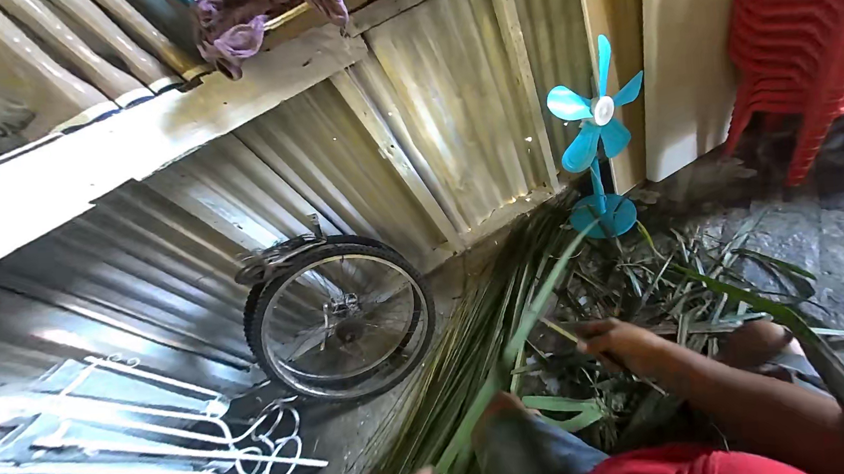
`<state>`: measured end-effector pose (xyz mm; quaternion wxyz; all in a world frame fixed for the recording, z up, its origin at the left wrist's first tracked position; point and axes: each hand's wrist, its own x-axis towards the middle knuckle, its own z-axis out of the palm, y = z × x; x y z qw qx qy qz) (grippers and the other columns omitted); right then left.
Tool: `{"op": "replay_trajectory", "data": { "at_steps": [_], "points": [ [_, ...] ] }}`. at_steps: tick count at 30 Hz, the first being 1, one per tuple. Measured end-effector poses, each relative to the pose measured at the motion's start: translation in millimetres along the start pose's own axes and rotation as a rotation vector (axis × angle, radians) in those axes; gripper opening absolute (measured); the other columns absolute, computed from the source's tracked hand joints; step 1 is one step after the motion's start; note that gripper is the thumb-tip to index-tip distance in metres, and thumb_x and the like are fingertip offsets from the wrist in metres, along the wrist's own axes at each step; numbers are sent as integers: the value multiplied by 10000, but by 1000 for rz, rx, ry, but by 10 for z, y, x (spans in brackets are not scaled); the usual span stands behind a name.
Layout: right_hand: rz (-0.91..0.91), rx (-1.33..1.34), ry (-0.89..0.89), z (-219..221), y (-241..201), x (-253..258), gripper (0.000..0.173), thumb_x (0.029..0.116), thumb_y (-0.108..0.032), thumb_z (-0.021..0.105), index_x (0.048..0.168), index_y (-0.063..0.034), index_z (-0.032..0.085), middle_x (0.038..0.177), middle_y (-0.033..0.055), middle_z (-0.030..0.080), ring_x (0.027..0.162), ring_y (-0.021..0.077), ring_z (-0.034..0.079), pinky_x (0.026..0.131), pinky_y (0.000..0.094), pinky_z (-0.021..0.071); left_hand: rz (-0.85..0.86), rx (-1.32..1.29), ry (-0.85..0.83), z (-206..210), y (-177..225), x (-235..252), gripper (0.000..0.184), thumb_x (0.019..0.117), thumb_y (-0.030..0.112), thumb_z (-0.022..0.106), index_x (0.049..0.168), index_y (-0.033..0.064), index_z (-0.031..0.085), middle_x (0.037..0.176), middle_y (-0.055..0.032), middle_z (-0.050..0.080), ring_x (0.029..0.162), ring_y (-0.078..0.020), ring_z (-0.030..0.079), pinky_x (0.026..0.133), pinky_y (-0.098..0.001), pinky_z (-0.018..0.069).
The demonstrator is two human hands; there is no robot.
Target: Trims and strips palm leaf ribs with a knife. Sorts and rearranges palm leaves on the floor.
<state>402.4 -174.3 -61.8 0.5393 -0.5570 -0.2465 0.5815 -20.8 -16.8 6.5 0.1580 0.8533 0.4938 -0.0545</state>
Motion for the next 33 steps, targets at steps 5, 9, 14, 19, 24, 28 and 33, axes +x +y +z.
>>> {"op": "replay_trajectory", "data": {
  "at_steps": [5, 9, 14, 19, 24, 28, 33],
  "points": [
    [55, -131, -331, 633, 238, -202, 547, 941, -186, 708, 1457, -138, 533, 885, 34, 628, 556, 82, 484, 507, 270, 442, -20, 200, -92, 43, 1036, 283, 300, 1041, 307, 559, 1149, 95, 742, 1170, -154, 728, 1140, -354, 679, 979, -587, 527],
    [144, -123, -381, 762, 302, -250, 640, 954, -254, 701, 1534, -185, 439, 847, 26, 585, 549, 87, 472, 505, 277, 436, -13, 270, -111, 42, 1606, 397, 266, 984, 186, 579, 1183, 105, 735, 1185, -139, 729, 1135, -336, 688, 946, -561, 553],
    [216, 59, -283, 752, 177, -315, 490, 1006, -289, 629, 1469, -202, 493, 790, -14, 521, 557, 83, 462, 506, 260, 424, 6, 278, -76, 70, 1911, 495, 267, 1018, 200, 527, 1145, 85, 731, 1184, -132, 721, 1123, -316, 691, 925, -531, 561],
    [243, 207, -261, 789, 94, -400, 423, 1016, -282, 615, 1417, -189, 519, 794, -13, 543, 545, 71, 468, 481, 232, 413, 18, 347, -49, 87, 2092, 526, 280, 1038, 210, 499, 1142, 61, 712, 1180, -136, 712, 1090, -320, 701, 872, -506, 580],
    [222, 249, -152, 813, 82, -412, 446, 987, -253, 659, 1410, -170, 545, 742, -5, 535, 508, 81, 465, 449, 240, 411, 53, 367, -12, 156, 2183, 508, 275, 1025, 150, 480, 1159, 82, 710, 1193, -118, 714, 1061, -309, 712, 850, -518, 582],
    [185, 205, 8, 880, 28, -405, 344, 993, -196, 664, 1324, -131, 594, 771, 11, 552, 518, 89, 468, 447, 249, 411, 154, 363, 11, 245, 2279, 417, 278, 1010, 102, 491, 1177, 90, 713, 1184, -112, 720, 1038, -297, 719, 838, -494, 589],
    [149, 199, 169, 894, 88, -322, 408, 943, -134, 724, 1336, -102, 618, 910, 74, 633, 570, 125, 515, 464, 286, 425, 300, 333, 166, 451, 2266, 364, 243, 1007, 114, 523, 1108, 91, 743, 1075, -112, 743, 966, -274, 734, 820, -451, 593]
  ]
}}
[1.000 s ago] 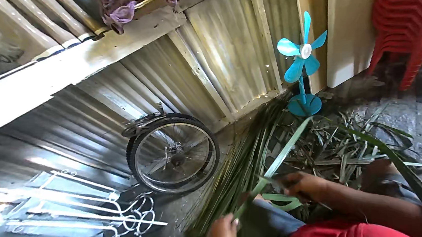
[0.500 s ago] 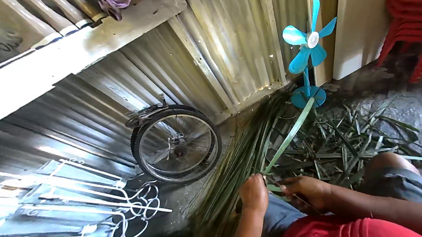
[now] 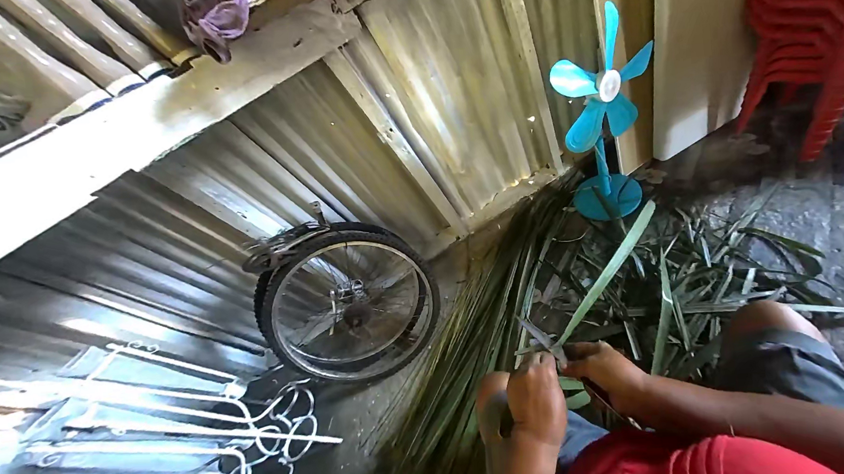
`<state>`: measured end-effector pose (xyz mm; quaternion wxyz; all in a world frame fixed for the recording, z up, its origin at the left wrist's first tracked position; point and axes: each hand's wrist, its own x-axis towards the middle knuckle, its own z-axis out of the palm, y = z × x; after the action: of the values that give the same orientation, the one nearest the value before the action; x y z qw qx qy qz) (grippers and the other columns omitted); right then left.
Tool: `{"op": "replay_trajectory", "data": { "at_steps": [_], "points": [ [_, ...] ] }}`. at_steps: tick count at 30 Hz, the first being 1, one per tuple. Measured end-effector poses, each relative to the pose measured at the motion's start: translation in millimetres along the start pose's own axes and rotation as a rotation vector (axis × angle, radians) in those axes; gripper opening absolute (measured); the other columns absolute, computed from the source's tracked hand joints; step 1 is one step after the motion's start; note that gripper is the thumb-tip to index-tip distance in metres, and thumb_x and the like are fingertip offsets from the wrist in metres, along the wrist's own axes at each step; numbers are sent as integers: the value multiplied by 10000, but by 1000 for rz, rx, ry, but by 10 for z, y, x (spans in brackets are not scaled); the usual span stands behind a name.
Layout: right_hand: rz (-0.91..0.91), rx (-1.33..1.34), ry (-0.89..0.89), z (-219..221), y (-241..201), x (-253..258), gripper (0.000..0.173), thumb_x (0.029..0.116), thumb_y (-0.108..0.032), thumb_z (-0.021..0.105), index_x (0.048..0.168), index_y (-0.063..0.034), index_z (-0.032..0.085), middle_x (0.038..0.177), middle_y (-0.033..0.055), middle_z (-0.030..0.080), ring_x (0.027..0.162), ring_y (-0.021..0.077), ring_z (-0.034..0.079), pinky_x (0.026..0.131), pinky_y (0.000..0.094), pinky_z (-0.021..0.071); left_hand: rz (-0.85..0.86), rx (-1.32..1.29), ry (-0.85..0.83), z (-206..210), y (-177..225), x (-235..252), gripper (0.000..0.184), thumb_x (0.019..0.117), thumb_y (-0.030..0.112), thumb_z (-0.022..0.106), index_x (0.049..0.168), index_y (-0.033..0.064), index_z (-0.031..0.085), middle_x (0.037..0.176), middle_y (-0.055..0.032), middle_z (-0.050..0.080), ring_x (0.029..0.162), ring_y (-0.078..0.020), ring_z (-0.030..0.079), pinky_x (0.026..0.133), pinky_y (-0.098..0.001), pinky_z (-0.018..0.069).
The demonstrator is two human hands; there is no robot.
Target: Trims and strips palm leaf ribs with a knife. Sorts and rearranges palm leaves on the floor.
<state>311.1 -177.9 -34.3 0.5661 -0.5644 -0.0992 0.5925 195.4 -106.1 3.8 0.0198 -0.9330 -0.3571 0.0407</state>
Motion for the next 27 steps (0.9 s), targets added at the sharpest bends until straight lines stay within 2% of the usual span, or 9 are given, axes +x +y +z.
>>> {"op": "replay_trajectory", "data": {
  "at_steps": [4, 8, 11, 14, 17, 19, 22, 25, 27],
  "points": [
    [-28, 37, 11, -4, 19, 28, 488, 907, -94, 757, 1372, -100, 609, 936, 85, 654, 545, 120, 500, 449, 277, 408, 28, 2, 132, 65, -28, -39, 208, 965, 81, 570, 1046, 110, 759, 989, -95, 750, 888, -259, 742, 763, -442, 601],
    [-62, 21, 36, -4, 12, 33, 475, 873, -64, 783, 1328, -89, 646, 934, 90, 660, 528, 119, 492, 437, 277, 406, 47, 52, 220, 96, -53, -58, 193, 936, 73, 599, 1000, 129, 772, 930, -75, 751, 835, -239, 742, 730, -427, 601],
    [-62, 101, 106, -90, -53, 85, 375, 897, -70, 755, 1255, -67, 645, 855, 89, 631, 536, 134, 504, 453, 291, 427, 75, 65, 366, 181, -111, -80, 135, 934, 161, 653, 945, 141, 787, 841, -59, 743, 766, -218, 739, 671, -402, 599],
    [-27, 209, 103, -199, -153, 110, 409, 933, -68, 707, 1329, -93, 608, 878, 85, 612, 565, 137, 509, 473, 295, 437, 121, 49, 473, 243, -210, -126, 125, 909, 189, 689, 939, 161, 807, 801, -37, 740, 723, -200, 732, 646, -389, 601],
    [-46, 254, 146, -284, -171, 168, 478, 930, -40, 682, 1393, -117, 593, 949, 104, 640, 612, 156, 545, 496, 315, 455, 132, 8, 482, 287, -346, -224, 139, 931, 209, 678, 932, 161, 808, 859, -34, 760, 819, -203, 751, 719, -394, 619],
    [-69, 277, 203, -406, -212, 245, 522, 913, -24, 652, 1417, -130, 573, 947, 102, 620, 612, 159, 524, 501, 327, 448, 134, -28, 476, 315, -475, -297, 156, 943, 207, 662, 917, 148, 804, 905, -50, 763, 861, -218, 753, 714, -414, 628],
    [-85, 338, 249, -601, -277, 319, 556, 922, -37, 665, 1452, -148, 539, 946, 99, 616, 585, 149, 501, 481, 319, 429, 153, -27, 473, 324, -695, -463, 152, 935, 183, 678, 990, 137, 812, 924, -78, 767, 818, -259, 759, 667, -449, 631],
    [-82, 364, 277, -741, -284, 390, 575, 910, -40, 692, 1454, -153, 542, 938, 94, 618, 586, 148, 509, 488, 319, 440, 127, -57, 422, 343, -954, -635, 183, 934, 151, 686, 1069, 128, 809, 964, -121, 770, 853, -313, 761, 703, -503, 626],
    [-84, 357, 301, -821, -295, 417, 563, 907, -45, 702, 1442, -140, 552, 955, 97, 621, 591, 150, 511, 490, 317, 440, 126, -58, 448, 404, -1161, -720, 187, 913, 137, 693, 1056, 110, 810, 943, -133, 771, 858, -324, 760, 725, -507, 624]
  ]
}}
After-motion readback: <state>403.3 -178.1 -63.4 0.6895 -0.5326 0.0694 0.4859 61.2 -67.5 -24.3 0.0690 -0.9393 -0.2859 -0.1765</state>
